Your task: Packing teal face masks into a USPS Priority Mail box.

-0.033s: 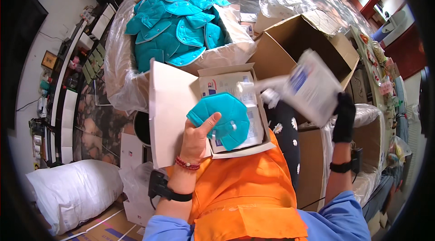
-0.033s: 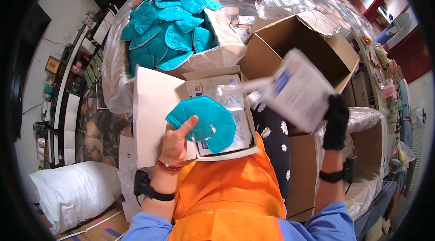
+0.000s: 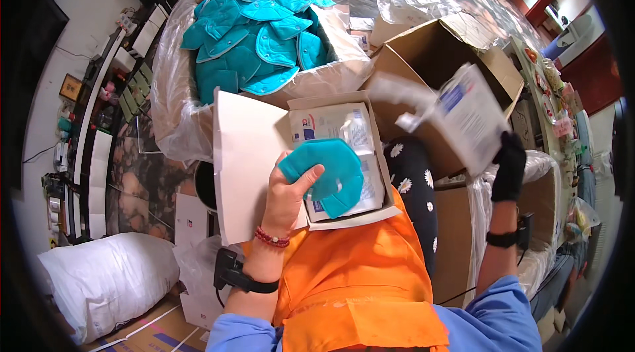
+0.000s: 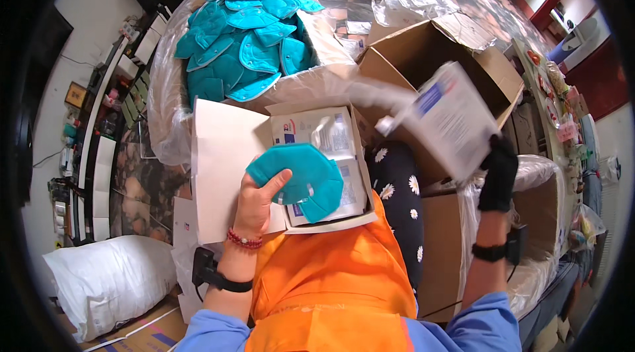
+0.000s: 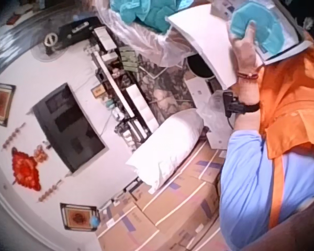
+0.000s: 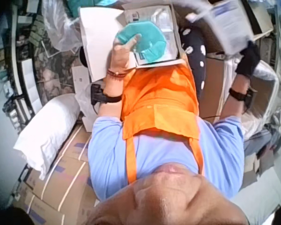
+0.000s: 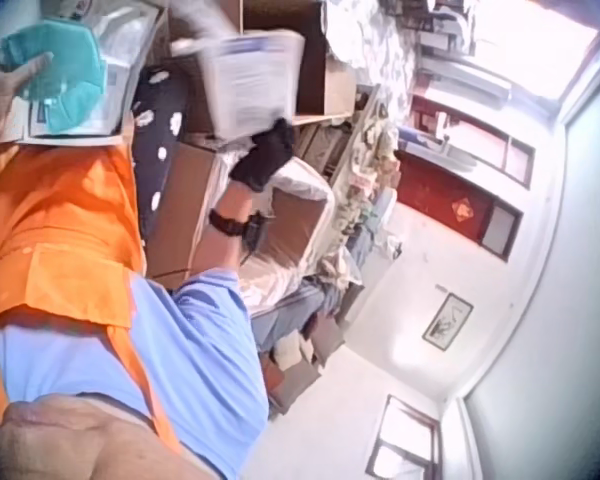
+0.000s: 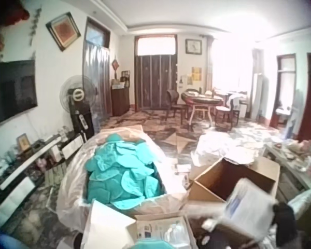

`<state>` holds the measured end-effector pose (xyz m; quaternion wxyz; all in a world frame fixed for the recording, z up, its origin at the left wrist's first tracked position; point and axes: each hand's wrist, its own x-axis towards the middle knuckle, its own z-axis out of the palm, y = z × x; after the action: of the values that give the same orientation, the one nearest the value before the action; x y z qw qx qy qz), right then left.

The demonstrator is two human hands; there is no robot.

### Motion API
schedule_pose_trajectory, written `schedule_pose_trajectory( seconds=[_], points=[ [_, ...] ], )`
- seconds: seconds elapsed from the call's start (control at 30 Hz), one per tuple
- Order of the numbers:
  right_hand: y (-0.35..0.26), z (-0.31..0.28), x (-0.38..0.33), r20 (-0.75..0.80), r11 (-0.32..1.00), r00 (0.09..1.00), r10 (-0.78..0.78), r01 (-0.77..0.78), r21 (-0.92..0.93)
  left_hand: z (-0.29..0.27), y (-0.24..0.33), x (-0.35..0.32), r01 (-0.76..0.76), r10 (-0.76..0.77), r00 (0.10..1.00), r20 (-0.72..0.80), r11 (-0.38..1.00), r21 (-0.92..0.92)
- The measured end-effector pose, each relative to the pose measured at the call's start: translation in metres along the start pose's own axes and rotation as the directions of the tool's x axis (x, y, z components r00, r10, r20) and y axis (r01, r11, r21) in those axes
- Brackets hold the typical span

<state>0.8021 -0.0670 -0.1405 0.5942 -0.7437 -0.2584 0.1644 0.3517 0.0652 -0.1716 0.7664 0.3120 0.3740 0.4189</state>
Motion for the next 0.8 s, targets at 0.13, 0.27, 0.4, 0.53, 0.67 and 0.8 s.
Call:
schedule_pose_trajectory(
  seconds=[0.13, 0.27, 0.4, 0.53, 0.67, 0.8],
  points=[
    [0.030, -0.057, 0.080, -0.091, 0.987, 0.995, 0.045, -0.058, -0.153, 0.003, -0.012, 0.010, -0.182, 0.245, 0.969, 0.029, 0.632, 0.754],
    [0.037, -0.039, 0.096, -0.173, 0.855, 0.951, -0.256, 0.139, -0.501, 0.010, -0.023, 0.005, -0.318, 0.378, 0.850, 0.368, -0.189, 0.929],
    [-0.003, 0.084, 0.017, 0.200, 0.526, 0.704, -0.681, 0.660, -0.536, -0.003, -0.037, 0.011, -0.351, 0.195, 0.902, 0.384, -0.184, 0.918],
    [-0.027, 0.204, -0.060, 0.758, 0.603, 0.441, -0.480, 0.794, -0.079, -0.001, -0.028, 0.013, -0.392, -0.053, 0.920, 0.389, -0.052, 0.919],
    [-0.041, 0.286, -0.073, 0.871, 0.437, 0.331, -0.362, 0.886, -0.155, -0.003, -0.034, 0.006, -0.441, -0.032, 0.897, 0.440, -0.023, 0.897],
    [-0.028, 0.319, -0.064, 0.902, 0.456, 0.384, -0.198, 0.851, -0.262, -0.007, -0.033, 0.006, -0.471, -0.059, 0.880, 0.470, 0.012, 0.882]
  ],
)
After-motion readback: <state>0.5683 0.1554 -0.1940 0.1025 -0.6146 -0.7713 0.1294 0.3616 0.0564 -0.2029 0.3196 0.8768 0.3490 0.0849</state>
